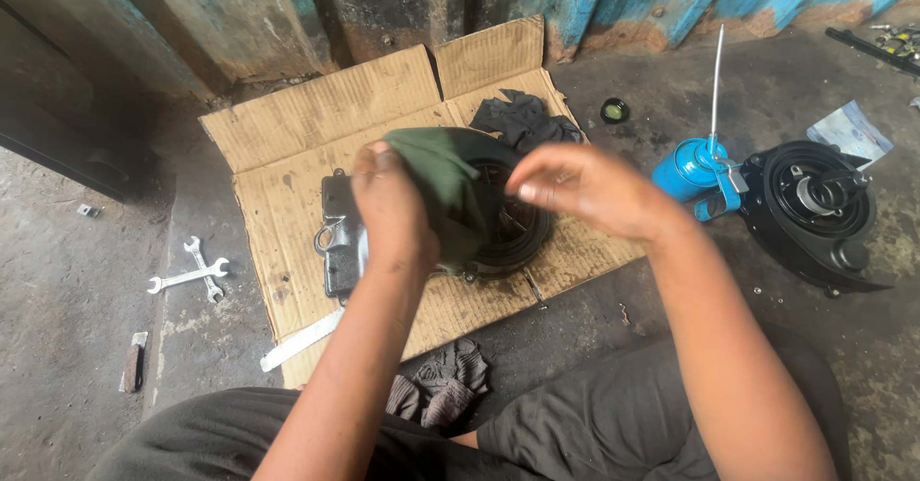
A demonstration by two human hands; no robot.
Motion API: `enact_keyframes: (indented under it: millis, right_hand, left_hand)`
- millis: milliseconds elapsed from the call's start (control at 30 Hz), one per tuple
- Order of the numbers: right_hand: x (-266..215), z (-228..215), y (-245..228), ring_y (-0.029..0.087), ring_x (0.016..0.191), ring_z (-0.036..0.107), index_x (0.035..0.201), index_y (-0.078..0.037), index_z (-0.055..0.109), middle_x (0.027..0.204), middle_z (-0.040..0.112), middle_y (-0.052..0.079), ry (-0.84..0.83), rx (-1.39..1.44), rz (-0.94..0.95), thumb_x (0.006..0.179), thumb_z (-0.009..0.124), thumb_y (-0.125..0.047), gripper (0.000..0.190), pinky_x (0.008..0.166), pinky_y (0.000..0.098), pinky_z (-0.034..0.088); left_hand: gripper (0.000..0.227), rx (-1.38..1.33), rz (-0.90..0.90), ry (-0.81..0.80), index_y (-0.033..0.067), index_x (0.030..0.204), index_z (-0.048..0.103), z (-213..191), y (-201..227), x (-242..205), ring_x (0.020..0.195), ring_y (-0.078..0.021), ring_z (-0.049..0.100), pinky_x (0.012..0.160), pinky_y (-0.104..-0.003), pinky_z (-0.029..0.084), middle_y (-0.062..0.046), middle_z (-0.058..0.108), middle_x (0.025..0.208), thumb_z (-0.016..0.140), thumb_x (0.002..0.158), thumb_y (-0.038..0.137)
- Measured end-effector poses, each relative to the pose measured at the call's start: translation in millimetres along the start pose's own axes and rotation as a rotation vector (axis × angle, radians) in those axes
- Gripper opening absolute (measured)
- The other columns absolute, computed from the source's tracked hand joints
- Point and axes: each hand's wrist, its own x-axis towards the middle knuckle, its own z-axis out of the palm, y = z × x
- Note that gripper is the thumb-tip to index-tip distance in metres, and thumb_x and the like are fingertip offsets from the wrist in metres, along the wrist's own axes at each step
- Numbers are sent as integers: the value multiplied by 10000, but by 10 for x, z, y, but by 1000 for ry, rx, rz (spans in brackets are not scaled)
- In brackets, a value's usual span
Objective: The person wipes the interior and exterior of a black plastic engine cover using a green cloth.
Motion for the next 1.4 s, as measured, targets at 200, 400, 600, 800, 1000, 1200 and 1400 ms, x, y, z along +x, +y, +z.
enact_keyframes:
  millis: [200, 400, 600, 800, 1000, 1200, 1400]
  right_hand:
    - [180, 350, 463, 200, 1058, 608, 1289, -15, 650, 1135, 658, 106, -88, 354, -142, 1038, 539, -232, 351, 939, 382, 521]
    - [279, 615, 744, 165, 1196, 586, 1362, -81, 461, 1253, 584, 59, 163, 580, -376, 994, 530, -209, 396, 1070, 312, 491]
    - [143, 878, 657, 190, 1191, 539, 1359, -68, 439, 1283, 508, 78, 216, 206, -669, 1004, 592, -178, 402, 1059, 315, 472]
    - [-16, 842, 166, 183, 1285, 515, 1506, -35, 449, 1461, 527, 84, 444, -220, -351, 999, 486, -149, 521, 1101, 325, 416]
    - [54, 536, 413, 193, 1184, 578, 1442, -51, 520, 1336, 610, 90, 355, -318, -50, 959, 517, -175, 499, 1048, 333, 458]
    - [200, 327, 557, 219, 1128, 596, 1361, -44, 553, 1266, 628, 106, 325, -380, -71, 938, 544, -170, 442, 997, 352, 473]
    - [388, 202, 573, 245, 1073, 615, 1281, -38, 587, 1196, 646, 123, 315, -529, -102, 917, 571, -165, 386, 945, 371, 489]
  left_hand:
    - [240, 644, 482, -227, 41, 1107, 556, 224, 165, -586, 749, -204, 755, 666, -353, 576, -109, 741, 869, 398, 1125, 220]
    - [214, 954, 971, -517, 15, 1159, 529, 328, 463, -899, 726, -313, 739, 587, -414, 567, -192, 725, 1037, 586, 953, 20]
    - [316, 861, 1059, -681, 41, 1161, 526, 347, 319, -1150, 1025, -365, 725, 771, -421, 596, -191, 626, 1428, 621, 859, 24]
    - [305, 956, 1129, -931, 77, 1130, 555, 299, 146, -1252, 977, -296, 713, 775, -406, 583, -165, 604, 1487, 661, 844, 91]
    - [344, 965, 1087, -1041, 53, 1234, 583, 263, 141, -1222, 962, -284, 681, 741, -403, 579, -184, 539, 1518, 625, 974, 274]
    - [448, 973, 1233, -1155, 120, 1264, 620, 207, 90, -1304, 1115, -258, 631, 827, -429, 528, -91, 539, 1540, 577, 994, 475]
    - [211, 1033, 1104, -855, 104, 1035, 644, 111, 69, -732, 1061, -279, 646, 859, -452, 536, -92, 664, 1195, 709, 860, 201]
